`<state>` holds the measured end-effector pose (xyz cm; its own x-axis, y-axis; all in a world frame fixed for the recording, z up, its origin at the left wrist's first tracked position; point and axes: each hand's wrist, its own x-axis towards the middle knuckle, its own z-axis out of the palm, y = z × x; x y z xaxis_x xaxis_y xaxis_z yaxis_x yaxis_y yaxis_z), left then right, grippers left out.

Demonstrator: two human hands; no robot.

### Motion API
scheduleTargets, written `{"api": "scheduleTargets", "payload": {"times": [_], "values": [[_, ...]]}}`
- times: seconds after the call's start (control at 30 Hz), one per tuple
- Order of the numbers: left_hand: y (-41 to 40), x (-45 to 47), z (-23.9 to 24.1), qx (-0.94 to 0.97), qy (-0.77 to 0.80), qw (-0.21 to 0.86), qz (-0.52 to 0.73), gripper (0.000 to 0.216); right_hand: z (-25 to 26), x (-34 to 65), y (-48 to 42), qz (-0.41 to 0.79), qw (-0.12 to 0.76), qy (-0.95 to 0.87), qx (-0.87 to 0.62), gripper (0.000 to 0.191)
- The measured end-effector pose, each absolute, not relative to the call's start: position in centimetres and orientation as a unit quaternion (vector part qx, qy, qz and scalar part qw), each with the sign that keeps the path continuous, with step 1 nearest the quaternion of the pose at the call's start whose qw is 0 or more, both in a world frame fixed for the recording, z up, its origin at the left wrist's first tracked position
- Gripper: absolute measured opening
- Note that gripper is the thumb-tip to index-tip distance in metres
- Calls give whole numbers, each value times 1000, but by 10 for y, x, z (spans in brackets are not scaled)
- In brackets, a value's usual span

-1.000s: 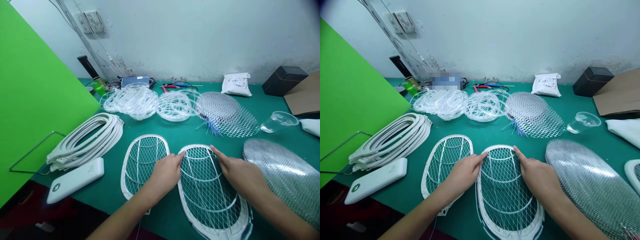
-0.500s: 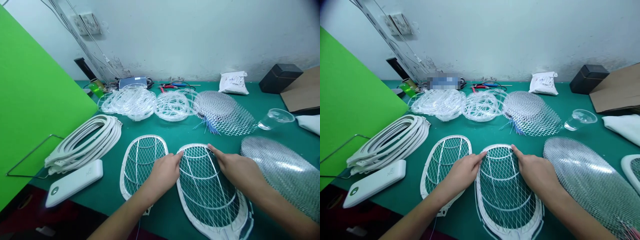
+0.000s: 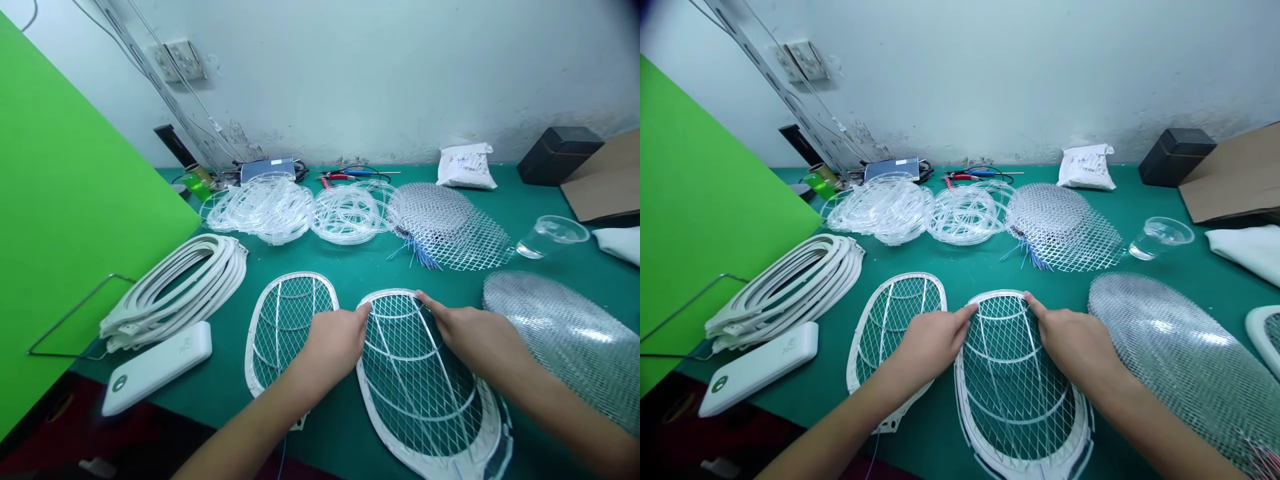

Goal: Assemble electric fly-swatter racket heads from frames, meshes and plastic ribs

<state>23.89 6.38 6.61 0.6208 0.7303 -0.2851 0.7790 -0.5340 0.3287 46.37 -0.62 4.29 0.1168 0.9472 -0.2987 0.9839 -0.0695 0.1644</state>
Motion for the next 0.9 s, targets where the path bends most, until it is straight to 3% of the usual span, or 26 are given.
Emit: {"api": "scheduleTargets", "payload": {"times": [0.13, 0.23, 0.37, 0.9], "values": [[69, 247, 82, 902, 424, 77, -25, 48, 42, 464, -8, -51, 154, 664, 730, 51], [82, 256, 81, 946, 324, 16, -1, 43, 38, 465, -10, -38, 141, 668, 730, 51], [99, 266, 63, 971, 234, 30, -30, 34, 34, 466, -12, -28, 130, 673, 727, 52], [106, 271, 42, 981, 188, -22, -33, 35, 28, 467, -15, -8, 124, 685, 718, 61]]}}
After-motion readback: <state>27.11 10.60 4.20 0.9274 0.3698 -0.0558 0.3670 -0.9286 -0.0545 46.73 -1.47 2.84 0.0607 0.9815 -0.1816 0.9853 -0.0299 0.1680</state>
